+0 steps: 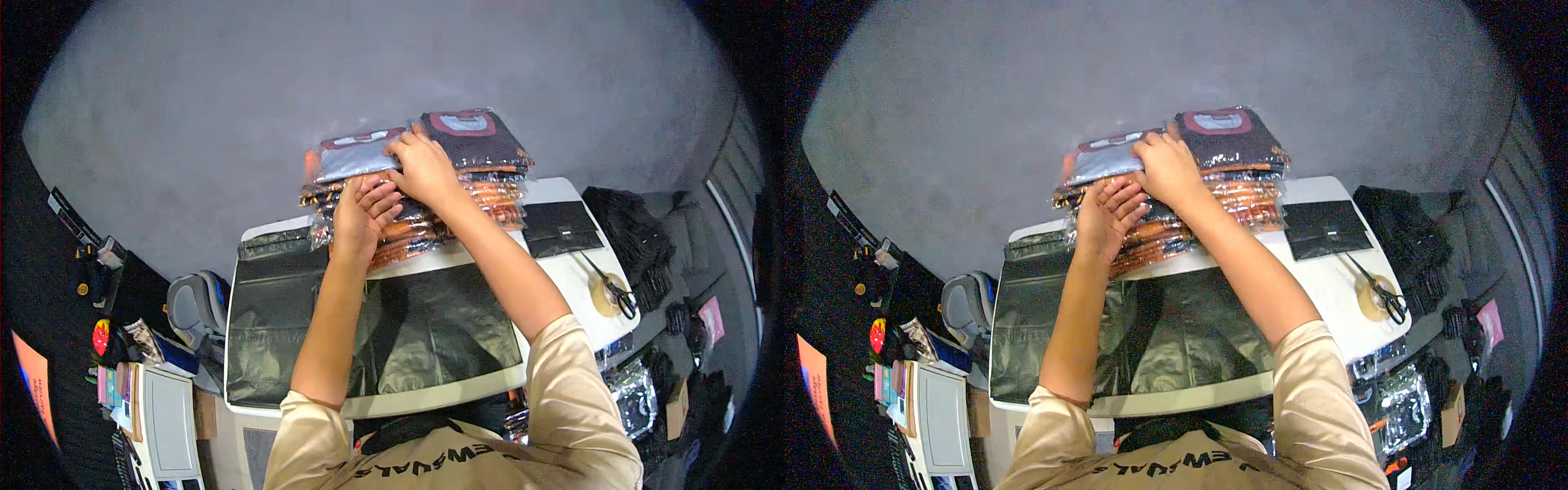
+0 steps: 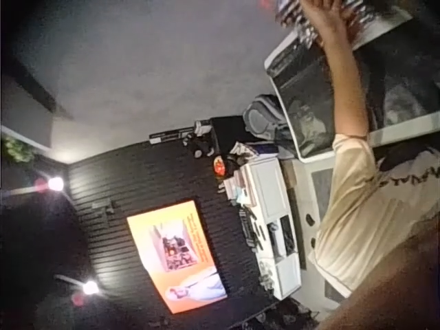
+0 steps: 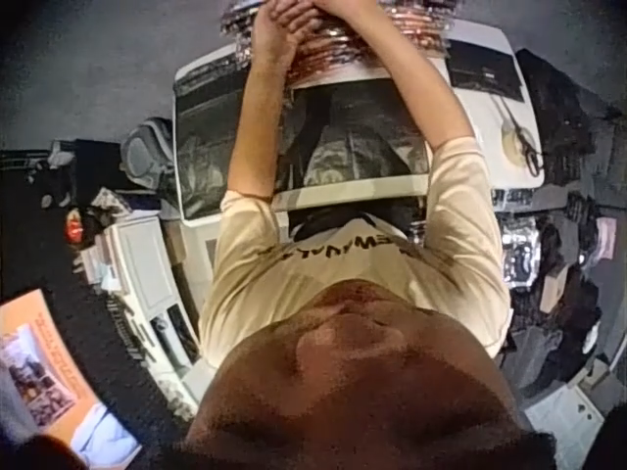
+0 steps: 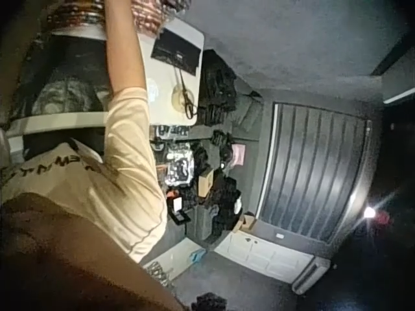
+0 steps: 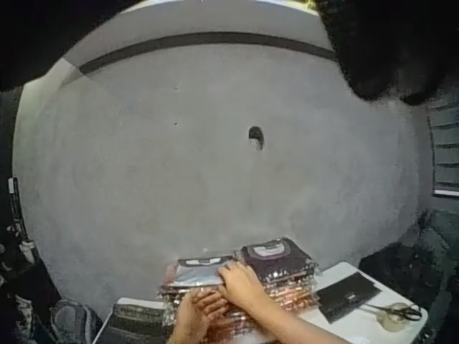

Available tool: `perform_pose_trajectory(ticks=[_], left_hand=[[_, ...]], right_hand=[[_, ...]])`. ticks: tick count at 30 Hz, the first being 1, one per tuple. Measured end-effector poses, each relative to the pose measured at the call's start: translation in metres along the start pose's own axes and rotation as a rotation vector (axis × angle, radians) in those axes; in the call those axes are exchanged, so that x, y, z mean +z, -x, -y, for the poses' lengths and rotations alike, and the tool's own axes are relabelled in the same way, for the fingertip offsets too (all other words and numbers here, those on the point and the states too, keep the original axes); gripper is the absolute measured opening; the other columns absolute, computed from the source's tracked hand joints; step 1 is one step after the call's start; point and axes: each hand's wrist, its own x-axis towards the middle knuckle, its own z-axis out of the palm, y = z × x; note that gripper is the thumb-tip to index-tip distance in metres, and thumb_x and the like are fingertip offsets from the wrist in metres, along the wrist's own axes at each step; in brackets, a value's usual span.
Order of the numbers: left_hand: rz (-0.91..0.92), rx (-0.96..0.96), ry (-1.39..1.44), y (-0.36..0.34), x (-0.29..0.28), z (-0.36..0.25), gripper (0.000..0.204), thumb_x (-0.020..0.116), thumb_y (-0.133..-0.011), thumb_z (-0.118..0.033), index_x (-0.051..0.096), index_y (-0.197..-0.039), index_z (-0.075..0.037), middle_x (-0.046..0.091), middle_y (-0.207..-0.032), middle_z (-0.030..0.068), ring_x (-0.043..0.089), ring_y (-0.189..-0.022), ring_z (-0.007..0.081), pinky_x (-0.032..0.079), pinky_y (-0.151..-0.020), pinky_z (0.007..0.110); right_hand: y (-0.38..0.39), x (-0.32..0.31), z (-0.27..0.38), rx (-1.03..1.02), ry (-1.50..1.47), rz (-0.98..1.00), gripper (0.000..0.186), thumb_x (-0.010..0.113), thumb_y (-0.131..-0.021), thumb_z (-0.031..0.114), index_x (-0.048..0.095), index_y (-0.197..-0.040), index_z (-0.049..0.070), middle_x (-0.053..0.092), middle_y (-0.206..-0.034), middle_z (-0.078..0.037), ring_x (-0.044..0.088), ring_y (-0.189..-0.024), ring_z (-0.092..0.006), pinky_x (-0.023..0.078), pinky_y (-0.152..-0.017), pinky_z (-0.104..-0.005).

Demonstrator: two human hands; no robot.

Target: The recorder is packaging folded t-shirts into black poly mailers and sealing them for shipping.

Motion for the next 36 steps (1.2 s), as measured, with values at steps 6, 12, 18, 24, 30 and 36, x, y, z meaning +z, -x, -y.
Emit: perform_pose_trajectory(ticks=[6, 12, 18, 24, 30, 36], left_hand=[[0.069, -0.024, 0.003, -0.008, 0.013, -0.012, 0.064, 0.047, -0.112, -0.045, 0.050, -0.145, 0.010, 0.067, -0.138, 0.0296, 0.070, -0.126, 0.0406, 0.060, -0.108, 0.051], [0.229, -0.104, 0.474, 0.031, 0.007, -0.046, 0.115, 0.038, -0.099, -0.085, 0.028, -0.164, 0.010, 0.037, -0.163, 0.0369, 0.042, -0.151, 0.0519, 0.035, -0.125, 0.071], [0.524, -0.137, 0.486, 0.093, -0.069, -0.037, 0.122, 0.023, -0.094, -0.095, 0.023, -0.172, -0.001, 0.031, -0.173, 0.0322, 0.032, -0.158, 0.0547, 0.026, -0.127, 0.074], [0.054, -0.395, 0.126, 0.147, -0.138, 0.019, 0.060, 0.061, -0.098, -0.029, 0.055, -0.148, 0.004, 0.067, -0.141, 0.0248, 0.068, -0.128, 0.0449, 0.056, -0.110, 0.059], [-0.016, -0.764, 0.254, 0.181, -0.234, 0.115, 0.030, 0.061, -0.092, -0.006, 0.068, -0.119, 0.002, 0.077, -0.110, 0.0159, 0.077, -0.097, 0.0347, 0.063, -0.087, 0.048], [-0.011, -0.628, -0.098, 0.191, -0.170, 0.090, 0.024, 0.069, -0.093, -0.002, 0.067, -0.116, 0.004, 0.076, -0.090, 0.0138, 0.077, -0.083, 0.0254, 0.064, -0.081, 0.039]], right_hand=[[-0.012, 0.004, -0.017, -0.100, -0.012, -0.089, 0.016, 0.078, -0.086, 0.016, 0.078, -0.101, 0.009, 0.073, -0.102, -0.009, 0.070, -0.104, -0.0319, 0.053, -0.099, -0.0476], [0.009, -0.040, 0.010, -0.274, -0.152, -0.285, 0.014, 0.078, -0.089, 0.016, 0.078, -0.100, 0.009, 0.071, -0.099, -0.007, 0.067, -0.098, -0.0295, 0.052, -0.090, -0.0435], [0.087, -0.084, 0.039, -0.510, -0.198, -0.177, 0.030, 0.075, -0.081, 0.018, 0.081, -0.109, 0.008, 0.072, -0.102, -0.002, 0.067, -0.099, -0.0232, 0.054, -0.086, -0.0409], [0.197, -0.101, 0.072, -0.433, -0.378, -0.029, 0.032, 0.072, -0.081, 0.017, 0.082, -0.111, 0.009, 0.073, -0.103, -0.003, 0.067, -0.096, -0.0237, 0.054, -0.084, -0.0396], [0.319, -0.068, 0.093, -0.151, -0.523, 0.152, 0.026, 0.079, -0.080, 0.011, 0.084, -0.105, 0.013, 0.072, -0.098, 0.001, 0.066, -0.094, -0.0206, 0.052, -0.082, -0.0373], [0.343, -0.091, 0.100, -0.005, -0.533, 0.235, 0.021, 0.081, -0.080, 0.006, 0.083, -0.100, 0.011, 0.073, -0.097, -0.002, 0.068, -0.094, -0.0239, 0.054, -0.085, -0.0398]])
